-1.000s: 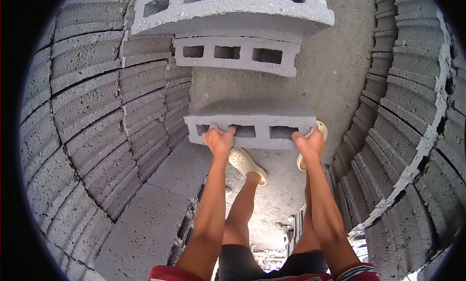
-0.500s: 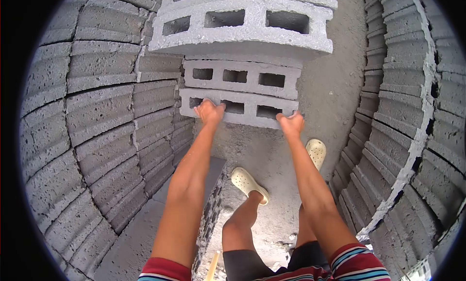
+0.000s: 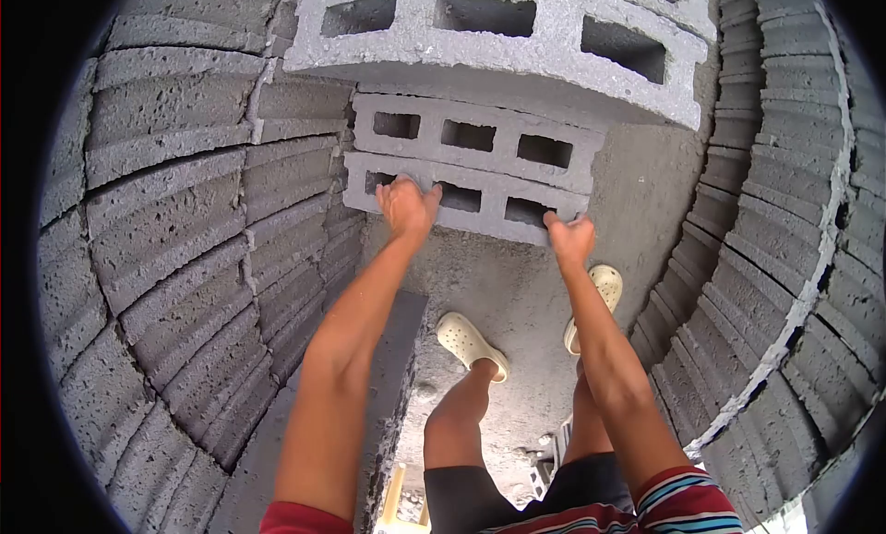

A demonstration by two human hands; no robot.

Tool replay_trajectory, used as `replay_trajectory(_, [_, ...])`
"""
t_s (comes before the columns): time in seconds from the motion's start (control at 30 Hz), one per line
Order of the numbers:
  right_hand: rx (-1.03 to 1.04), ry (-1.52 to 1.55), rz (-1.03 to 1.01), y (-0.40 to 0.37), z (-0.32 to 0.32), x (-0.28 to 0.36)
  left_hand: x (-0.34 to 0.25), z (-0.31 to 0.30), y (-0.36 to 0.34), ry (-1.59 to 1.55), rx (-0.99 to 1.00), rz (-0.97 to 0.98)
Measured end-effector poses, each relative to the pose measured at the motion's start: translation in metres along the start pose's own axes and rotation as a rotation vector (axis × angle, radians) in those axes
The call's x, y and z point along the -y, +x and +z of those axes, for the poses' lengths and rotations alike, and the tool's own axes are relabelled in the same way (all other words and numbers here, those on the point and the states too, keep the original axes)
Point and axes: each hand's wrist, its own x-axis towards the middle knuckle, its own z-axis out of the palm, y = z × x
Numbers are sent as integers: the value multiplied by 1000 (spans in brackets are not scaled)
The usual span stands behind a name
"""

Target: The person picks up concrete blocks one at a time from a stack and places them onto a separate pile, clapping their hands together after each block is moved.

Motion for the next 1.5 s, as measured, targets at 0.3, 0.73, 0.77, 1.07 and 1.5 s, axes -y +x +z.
replay_trajectory(0.3, [-157,-119,-3,-2,8,7,-11,-5,2,-75,-61,32])
replay_trajectory(0.73, [220,-77,46,28,10,-15,-39,-42,-92,-426,234,-578])
replay_trajectory(0.77, [226,-72,57,29,6,-8,-27,-27,-93,-562,301,-661])
replay_trajectory(1.07, [540,472,-85,19,-12,-3,28,14,7,-1487,133,-1194])
replay_trajectory(1.5, [446,338,51,15,1,1,44,4,21,-1488,106,-1107])
